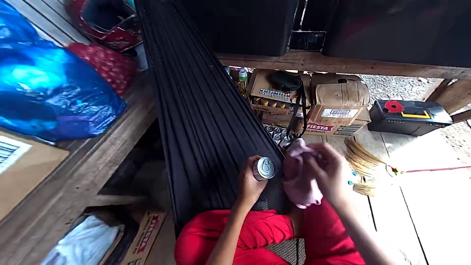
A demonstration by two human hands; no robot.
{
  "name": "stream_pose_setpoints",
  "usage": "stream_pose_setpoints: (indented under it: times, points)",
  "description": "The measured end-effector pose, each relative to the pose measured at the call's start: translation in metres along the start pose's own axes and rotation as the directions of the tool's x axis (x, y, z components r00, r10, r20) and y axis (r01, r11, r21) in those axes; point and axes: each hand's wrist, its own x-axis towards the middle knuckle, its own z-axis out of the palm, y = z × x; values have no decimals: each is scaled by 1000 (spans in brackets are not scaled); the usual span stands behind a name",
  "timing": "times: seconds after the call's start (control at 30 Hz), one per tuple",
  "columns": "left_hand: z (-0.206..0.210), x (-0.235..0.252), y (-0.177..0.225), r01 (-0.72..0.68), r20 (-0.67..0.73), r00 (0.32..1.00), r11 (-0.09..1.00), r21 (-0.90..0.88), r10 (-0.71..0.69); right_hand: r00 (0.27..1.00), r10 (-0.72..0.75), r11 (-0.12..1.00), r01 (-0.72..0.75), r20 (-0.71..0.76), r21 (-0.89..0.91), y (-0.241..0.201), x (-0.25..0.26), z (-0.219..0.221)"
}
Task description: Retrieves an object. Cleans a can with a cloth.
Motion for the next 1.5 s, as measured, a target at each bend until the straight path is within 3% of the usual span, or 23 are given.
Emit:
stream_pose_setpoints:
  times: [0.13,0.3,0.4,0.53,0.7,0.9,1.07,1.17,1.3,1.4,1.5]
  points:
    - [5,5,-2,106,16,994,993,58,-107,989,-85,974,108,120,-199,-6,-26,76]
    - [0,11,-29,27,-37,999,986,162,-21,955,-221,933,266,197,-241,22,-55,95]
    - [0,11,-25,24,-32,999,980,200,-18,972,-173,951,207,161,-230,32,-38,94]
    - [-19,0,-30,64,16,998,977,202,-68,973,-94,988,117,211,-101,8,-54,110]
    - [-43,-7,-38,-80,-35,995,937,340,98,980,-115,974,143,162,-177,5,-58,122]
    - [-54,-9,-42,-122,-123,974,903,411,188,970,126,961,-68,207,-269,-20,-84,131]
    - [-40,-5,-43,-123,-93,981,913,390,172,899,260,965,-257,352,-55,-13,-86,116]
    - [-18,-3,-38,-127,-60,986,929,346,157,946,175,981,-146,271,-125,0,-65,99]
    - [7,5,-39,-133,-61,986,947,294,157,957,-68,964,136,283,-228,26,-51,80]
    - [31,12,-41,-138,-42,987,945,296,157,956,28,943,71,291,-326,45,-40,63]
    - [49,18,-43,-138,-37,988,964,229,150,938,64,969,25,342,-248,45,-38,49]
